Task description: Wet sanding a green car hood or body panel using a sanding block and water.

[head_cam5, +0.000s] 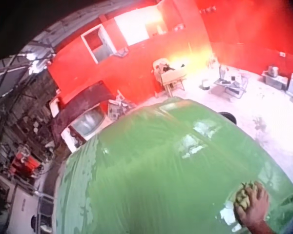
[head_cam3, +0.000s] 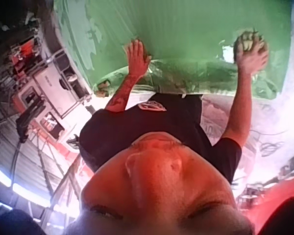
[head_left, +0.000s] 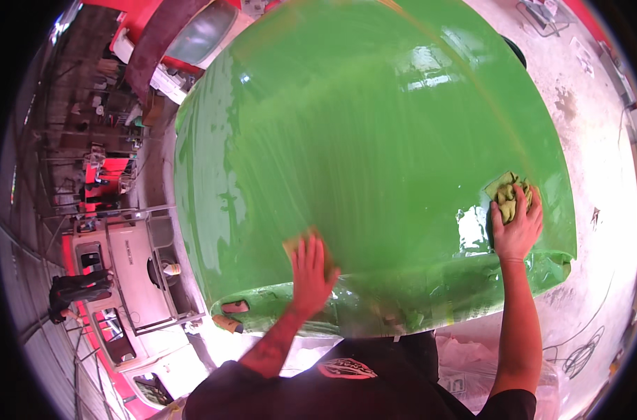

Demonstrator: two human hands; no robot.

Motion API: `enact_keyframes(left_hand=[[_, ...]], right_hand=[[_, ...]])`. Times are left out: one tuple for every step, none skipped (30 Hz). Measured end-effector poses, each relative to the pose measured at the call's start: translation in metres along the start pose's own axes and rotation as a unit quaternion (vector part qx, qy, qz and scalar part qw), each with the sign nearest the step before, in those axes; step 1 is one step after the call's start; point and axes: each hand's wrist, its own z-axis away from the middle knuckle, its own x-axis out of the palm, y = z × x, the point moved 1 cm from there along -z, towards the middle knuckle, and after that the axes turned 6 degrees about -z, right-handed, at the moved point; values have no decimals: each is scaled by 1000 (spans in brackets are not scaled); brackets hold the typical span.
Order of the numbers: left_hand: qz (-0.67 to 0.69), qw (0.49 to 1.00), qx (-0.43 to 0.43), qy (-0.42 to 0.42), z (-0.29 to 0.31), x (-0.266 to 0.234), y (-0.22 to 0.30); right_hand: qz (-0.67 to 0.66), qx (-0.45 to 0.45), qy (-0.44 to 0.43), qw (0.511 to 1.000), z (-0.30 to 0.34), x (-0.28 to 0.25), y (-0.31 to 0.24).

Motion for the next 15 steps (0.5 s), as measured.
enact_keyframes(left_hand=[[-23, 999, 24, 21, -33, -2, -14], [-65, 998, 8, 18, -79, -2, -27], [-59, 998, -3, 38, -129, -16, -34], [-78, 995, -12, 60, -176, -28, -49], [-59, 995, -15, 77, -222, -41, -64], [-58, 994, -24, 90, -260, -52, -82], [-47, 994, -45, 88, -283, -59, -73], [-36, 993, -67, 88, -294, -67, -62], [-35, 994, -66, 85, -284, -57, -57], [-48, 991, -19, 122, -261, -41, -49], [-55, 986, 32, 156, -236, -24, -31], [-83, 973, 88, 194, -189, -12, -4], [-71, 982, 90, 151, -140, -2, 21], [-44, 981, 123, 141, -88, 8, 33], [-28, 991, 110, 71, -39, 15, 44]], right_hand=[[0, 0, 0, 1000, -1, -2, -2], [7, 5, 2, 1000, -2, -1, -1], [-5, 1, -2, 1000, -1, 0, -4], [-20, -5, -3, 1000, -3, -1, -9], [-23, -8, -2, 1000, -4, 1, -15], [-25, -8, -4, 1000, -3, 3, -20], [-28, -7, -3, 1000, -3, 3, -19], [-32, -5, 0, 999, -5, 2, -18], [-38, -2, -1, 999, -5, 1, -18], [-37, -1, -1, 999, -6, 1, -18], [-28, -2, 2, 1000, -6, 1, -14], [-19, -3, 5, 1000, -5, 0, -8], [-9, 0, 3, 1000, -4, -1, -4], [-11, 2, 5, 1000, -3, -1, -4], [-12, 3, 2, 1000, -3, -2, -5]])
